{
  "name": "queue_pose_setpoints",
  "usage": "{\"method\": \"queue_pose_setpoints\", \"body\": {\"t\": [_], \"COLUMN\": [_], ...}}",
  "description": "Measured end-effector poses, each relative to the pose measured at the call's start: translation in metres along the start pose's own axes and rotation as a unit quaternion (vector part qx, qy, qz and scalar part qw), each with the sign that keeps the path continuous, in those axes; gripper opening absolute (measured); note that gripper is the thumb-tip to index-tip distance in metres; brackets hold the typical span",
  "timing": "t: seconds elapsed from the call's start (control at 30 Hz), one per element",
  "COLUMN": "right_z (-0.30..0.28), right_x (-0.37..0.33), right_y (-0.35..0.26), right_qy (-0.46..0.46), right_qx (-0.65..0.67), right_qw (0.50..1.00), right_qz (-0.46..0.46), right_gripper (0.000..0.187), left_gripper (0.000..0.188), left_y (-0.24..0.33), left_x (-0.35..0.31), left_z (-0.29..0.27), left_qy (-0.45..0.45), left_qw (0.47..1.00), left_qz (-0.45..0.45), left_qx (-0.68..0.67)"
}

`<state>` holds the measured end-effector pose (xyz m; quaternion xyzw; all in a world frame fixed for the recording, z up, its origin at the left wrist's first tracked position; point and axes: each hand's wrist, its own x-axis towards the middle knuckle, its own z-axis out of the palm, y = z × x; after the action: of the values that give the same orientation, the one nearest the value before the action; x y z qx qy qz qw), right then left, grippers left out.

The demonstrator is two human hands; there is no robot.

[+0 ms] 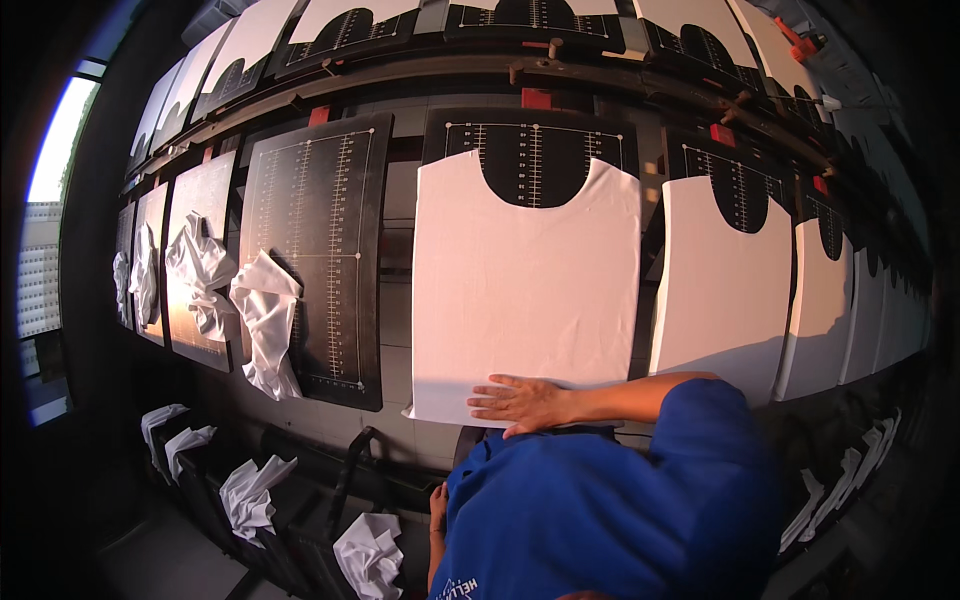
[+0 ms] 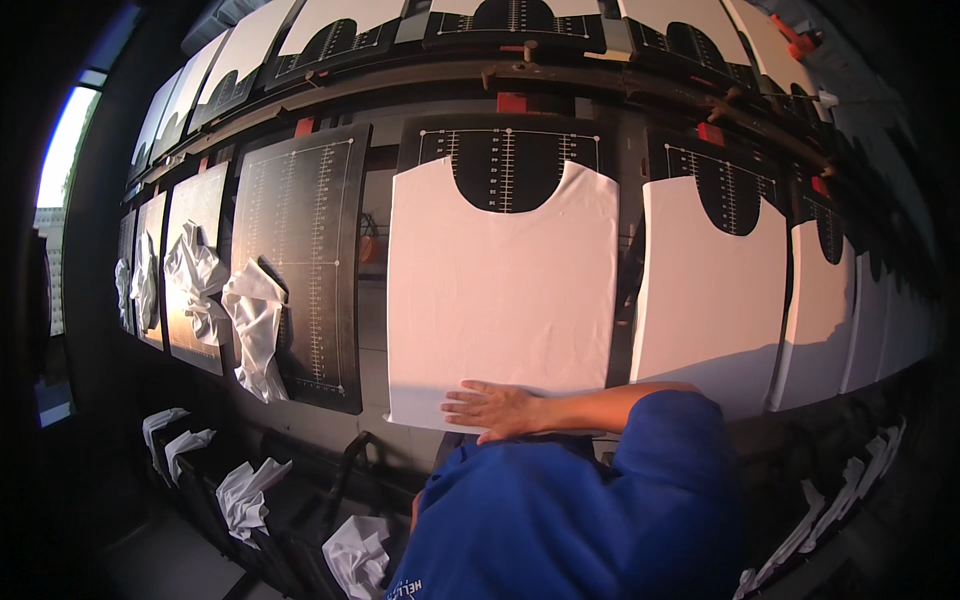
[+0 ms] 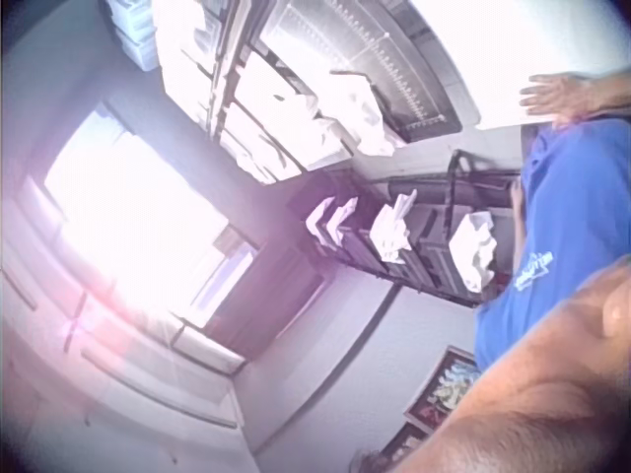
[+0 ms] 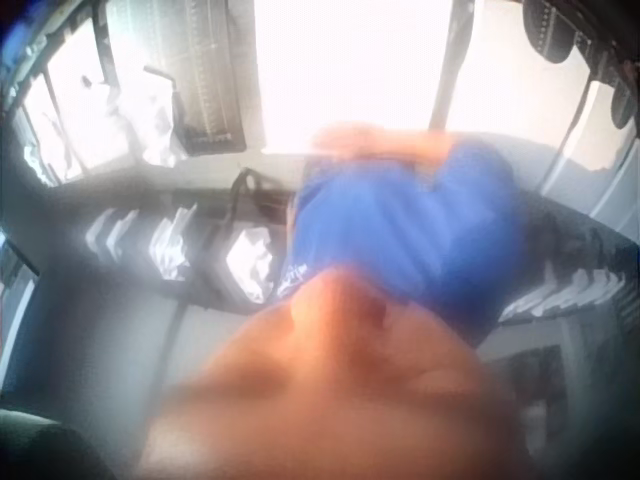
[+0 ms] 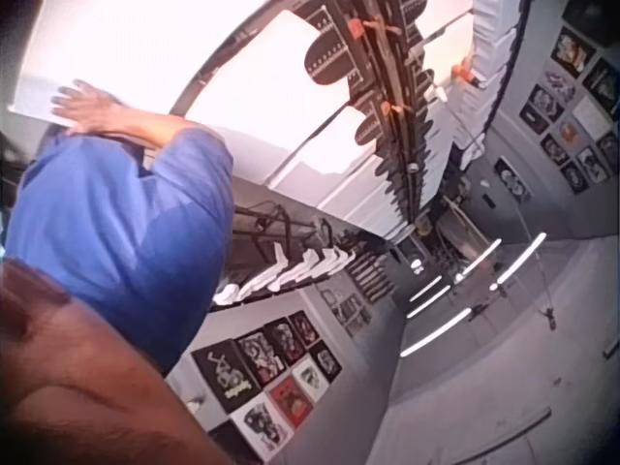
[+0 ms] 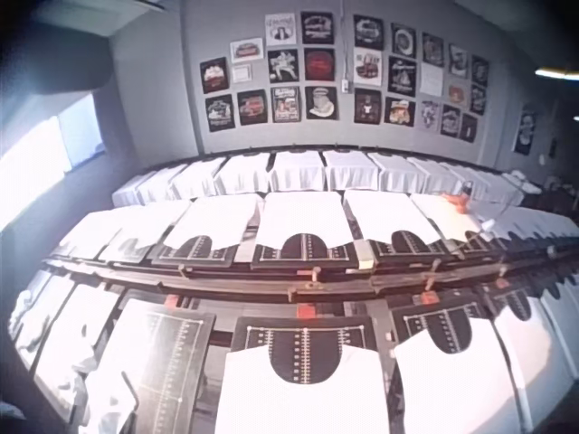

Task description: The person repeatedly picks up white t-shirts, unfolds them, and places them flat on a series of black printing boards. They smooth the fabric with their hands to ensure it is flat and aligned before moving to the next shirt. This process is repeated for multiple shirts throughout the video.

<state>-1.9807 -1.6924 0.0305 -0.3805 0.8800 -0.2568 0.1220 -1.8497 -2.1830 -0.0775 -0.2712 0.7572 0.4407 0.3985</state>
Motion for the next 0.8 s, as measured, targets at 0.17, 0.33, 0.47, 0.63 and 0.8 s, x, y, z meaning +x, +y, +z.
{"method": "queue_pose_setpoints", "body": {"t": [0.17,0.33,0.47,0.63,0.8], "right_z": [-0.143,-0.144,-0.084,0.021,0.019], "right_x": [-0.138,-0.151,-0.129,-0.058,0.095], "right_y": [0.198,0.253,0.102,-0.068,-0.077], "right_qy": [0.184,0.285,0.2,0.159,0.202], "right_qx": [-0.172,-0.189,-0.168,-0.096,-0.102], "right_qw": [0.901,0.849,0.869,0.863,0.859], "right_qz": [0.354,0.404,0.42,0.47,0.459], "right_gripper": [0.074,0.074,0.076,0.077,0.076], "left_gripper": [0.043,0.03,0.028,0.028,0.049], "left_y": [0.007,0.09,0.203,0.298,0.39], "left_x": [-0.015,0.006,0.034,0.074,0.094], "left_z": [-0.067,-0.112,-0.135,-0.187,-0.229], "left_qy": [-0.019,0.023,0.142,0.264,0.392], "left_qw": [0.985,0.997,0.981,0.927,0.791], "left_qz": [0.004,-0.029,0.124,0.266,0.433], "left_qx": [0.173,0.072,0.034,0.002,0.184]}}
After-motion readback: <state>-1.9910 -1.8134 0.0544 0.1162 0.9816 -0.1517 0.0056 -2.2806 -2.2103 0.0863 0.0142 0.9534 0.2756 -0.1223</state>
